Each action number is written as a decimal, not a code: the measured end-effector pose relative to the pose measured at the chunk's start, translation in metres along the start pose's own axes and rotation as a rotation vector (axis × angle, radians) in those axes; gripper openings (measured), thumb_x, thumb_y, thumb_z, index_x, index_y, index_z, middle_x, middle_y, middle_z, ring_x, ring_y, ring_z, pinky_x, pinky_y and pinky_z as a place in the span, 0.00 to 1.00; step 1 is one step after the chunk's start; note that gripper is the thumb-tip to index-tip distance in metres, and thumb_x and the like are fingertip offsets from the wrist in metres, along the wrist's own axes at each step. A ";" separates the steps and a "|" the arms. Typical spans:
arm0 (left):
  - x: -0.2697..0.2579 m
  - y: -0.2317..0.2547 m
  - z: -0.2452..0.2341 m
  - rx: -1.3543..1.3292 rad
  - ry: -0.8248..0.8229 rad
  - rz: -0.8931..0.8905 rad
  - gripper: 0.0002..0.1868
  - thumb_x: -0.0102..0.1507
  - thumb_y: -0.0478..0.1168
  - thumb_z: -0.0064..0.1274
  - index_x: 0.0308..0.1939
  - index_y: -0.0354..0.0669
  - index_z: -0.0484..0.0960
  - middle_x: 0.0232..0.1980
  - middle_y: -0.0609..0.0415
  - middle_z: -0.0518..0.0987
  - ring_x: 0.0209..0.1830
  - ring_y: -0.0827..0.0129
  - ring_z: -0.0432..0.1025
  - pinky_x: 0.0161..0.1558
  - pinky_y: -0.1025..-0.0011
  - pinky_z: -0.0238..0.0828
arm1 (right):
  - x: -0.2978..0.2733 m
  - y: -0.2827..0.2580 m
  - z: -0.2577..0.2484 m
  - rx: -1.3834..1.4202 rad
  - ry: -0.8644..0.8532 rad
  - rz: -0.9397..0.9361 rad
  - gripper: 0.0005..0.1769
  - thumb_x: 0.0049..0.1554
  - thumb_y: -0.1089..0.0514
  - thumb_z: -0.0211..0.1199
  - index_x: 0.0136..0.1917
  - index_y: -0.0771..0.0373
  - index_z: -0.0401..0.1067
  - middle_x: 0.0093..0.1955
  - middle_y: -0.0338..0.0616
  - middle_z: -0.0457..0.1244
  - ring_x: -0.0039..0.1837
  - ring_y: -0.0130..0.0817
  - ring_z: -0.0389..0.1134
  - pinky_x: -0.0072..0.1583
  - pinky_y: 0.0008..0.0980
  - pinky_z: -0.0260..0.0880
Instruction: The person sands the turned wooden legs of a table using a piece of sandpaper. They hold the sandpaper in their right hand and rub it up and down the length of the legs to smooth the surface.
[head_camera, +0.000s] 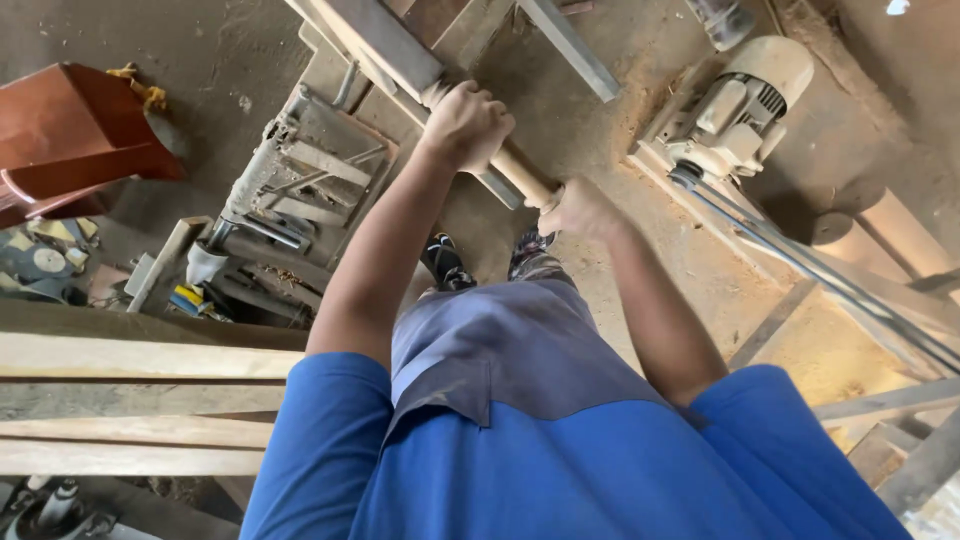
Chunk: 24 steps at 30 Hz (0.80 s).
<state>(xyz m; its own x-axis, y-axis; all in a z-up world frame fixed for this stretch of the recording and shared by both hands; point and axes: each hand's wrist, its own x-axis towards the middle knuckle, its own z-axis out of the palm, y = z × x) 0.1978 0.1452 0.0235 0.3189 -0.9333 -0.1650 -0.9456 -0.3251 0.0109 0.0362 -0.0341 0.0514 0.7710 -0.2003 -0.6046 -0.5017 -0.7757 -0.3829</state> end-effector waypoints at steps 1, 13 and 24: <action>0.000 0.000 -0.002 0.010 -0.011 -0.006 0.05 0.60 0.49 0.58 0.38 0.60 0.84 0.37 0.64 0.84 0.39 0.66 0.79 0.50 0.68 0.70 | 0.007 0.010 -0.007 0.631 -0.502 -0.072 0.37 0.44 0.61 0.69 0.67 0.66 0.64 0.53 0.48 0.70 0.46 0.34 0.72 0.50 0.36 0.77; 0.004 -0.006 0.048 0.010 0.323 -0.015 0.10 0.42 0.46 0.56 0.27 0.61 0.81 0.28 0.67 0.77 0.31 0.70 0.76 0.42 0.68 0.71 | -0.007 0.016 0.052 -0.042 0.479 0.029 0.20 0.48 0.42 0.66 0.49 0.53 0.75 0.37 0.44 0.69 0.43 0.48 0.75 0.48 0.47 0.77; -0.002 -0.002 0.036 -0.047 0.214 -0.058 0.13 0.42 0.44 0.56 0.31 0.59 0.85 0.31 0.66 0.80 0.37 0.68 0.78 0.48 0.68 0.71 | 0.021 0.039 0.005 1.444 -1.200 -0.061 0.07 0.41 0.71 0.61 0.30 0.62 0.75 0.24 0.44 0.62 0.25 0.29 0.66 0.55 0.46 0.80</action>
<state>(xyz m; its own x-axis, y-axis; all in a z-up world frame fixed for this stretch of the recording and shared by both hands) 0.1967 0.1534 -0.0112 0.3833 -0.9225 0.0459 -0.9230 -0.3808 0.0548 0.0311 -0.0653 0.0198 0.4707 0.7718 -0.4275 -0.8820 0.3994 -0.2500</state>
